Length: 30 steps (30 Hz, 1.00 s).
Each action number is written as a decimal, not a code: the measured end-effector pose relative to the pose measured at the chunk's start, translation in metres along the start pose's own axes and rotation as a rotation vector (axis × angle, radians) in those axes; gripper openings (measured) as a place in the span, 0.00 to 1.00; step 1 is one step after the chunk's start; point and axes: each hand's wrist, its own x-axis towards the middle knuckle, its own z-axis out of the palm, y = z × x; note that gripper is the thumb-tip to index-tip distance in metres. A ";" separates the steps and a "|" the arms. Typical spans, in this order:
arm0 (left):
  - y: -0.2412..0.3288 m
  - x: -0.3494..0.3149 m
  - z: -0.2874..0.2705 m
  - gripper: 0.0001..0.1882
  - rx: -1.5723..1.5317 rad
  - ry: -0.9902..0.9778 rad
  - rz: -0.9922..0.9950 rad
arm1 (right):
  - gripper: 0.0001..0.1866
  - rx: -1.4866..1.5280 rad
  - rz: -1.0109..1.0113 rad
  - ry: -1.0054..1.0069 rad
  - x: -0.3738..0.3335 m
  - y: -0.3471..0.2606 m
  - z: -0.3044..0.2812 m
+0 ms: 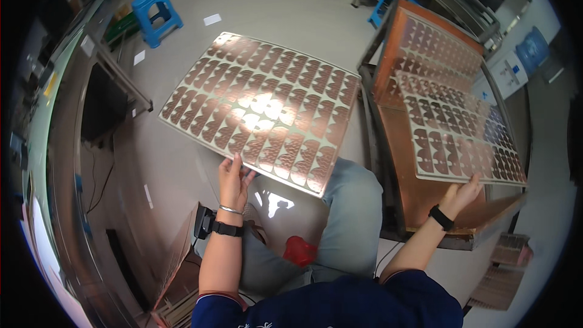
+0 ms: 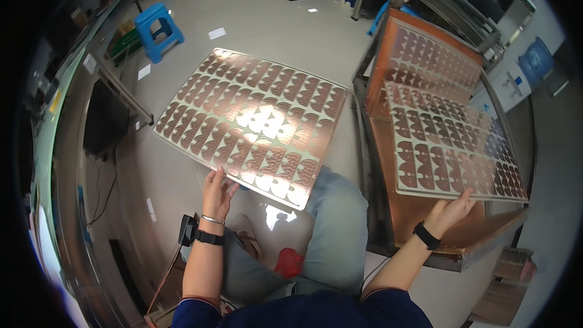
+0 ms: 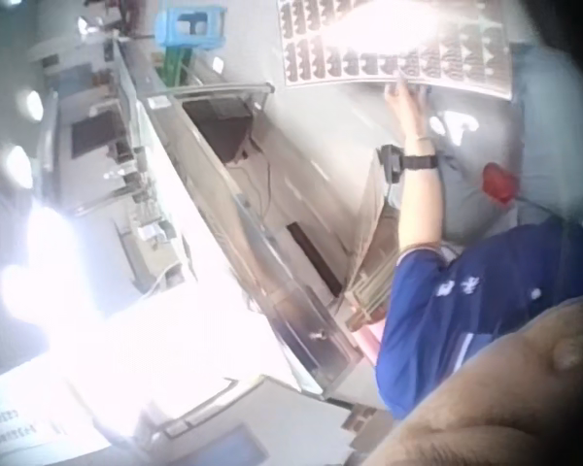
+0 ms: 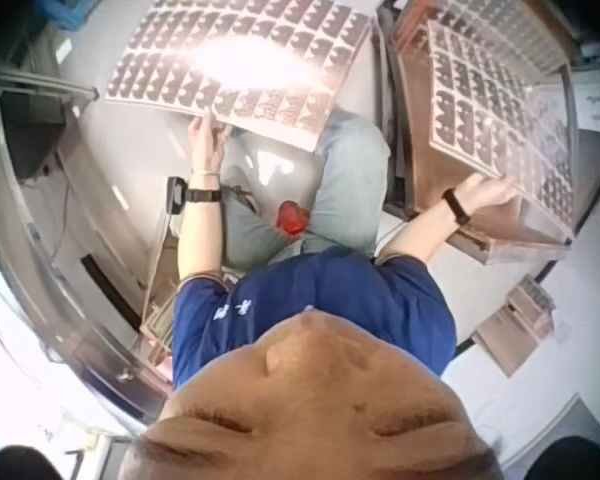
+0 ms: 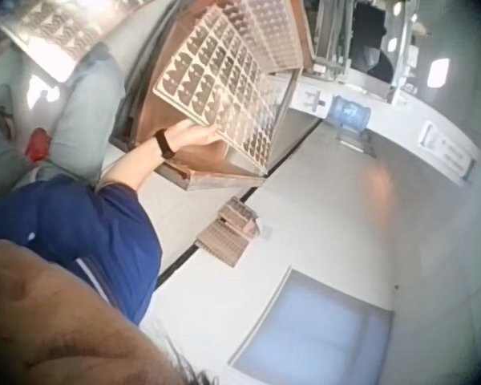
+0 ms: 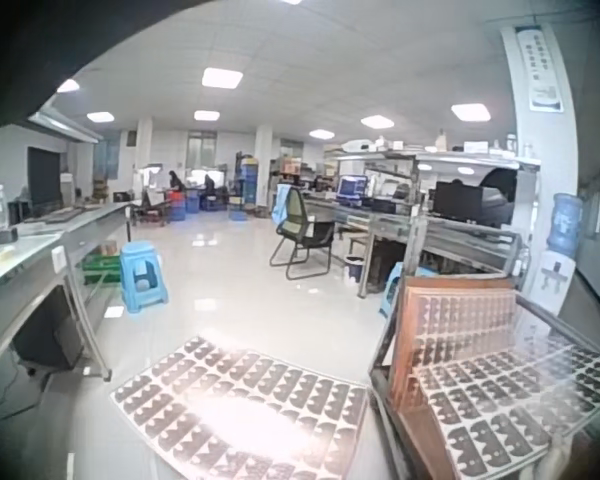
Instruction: Inspecting large sheets of flexible printed circuits or antenna arrays by holding them up to the light and flipping through a stack.
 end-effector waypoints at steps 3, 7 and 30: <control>-0.016 0.011 -0.002 0.18 0.090 -0.106 -0.042 | 0.19 -0.047 0.055 0.017 0.020 0.016 -0.007; -0.018 0.010 0.005 0.13 0.165 -0.073 -0.011 | 0.19 -0.085 0.065 0.048 0.041 0.039 0.007; 0.041 0.009 -0.024 0.11 -0.052 0.031 0.215 | 0.25 -0.406 0.394 -1.218 -0.027 0.156 0.149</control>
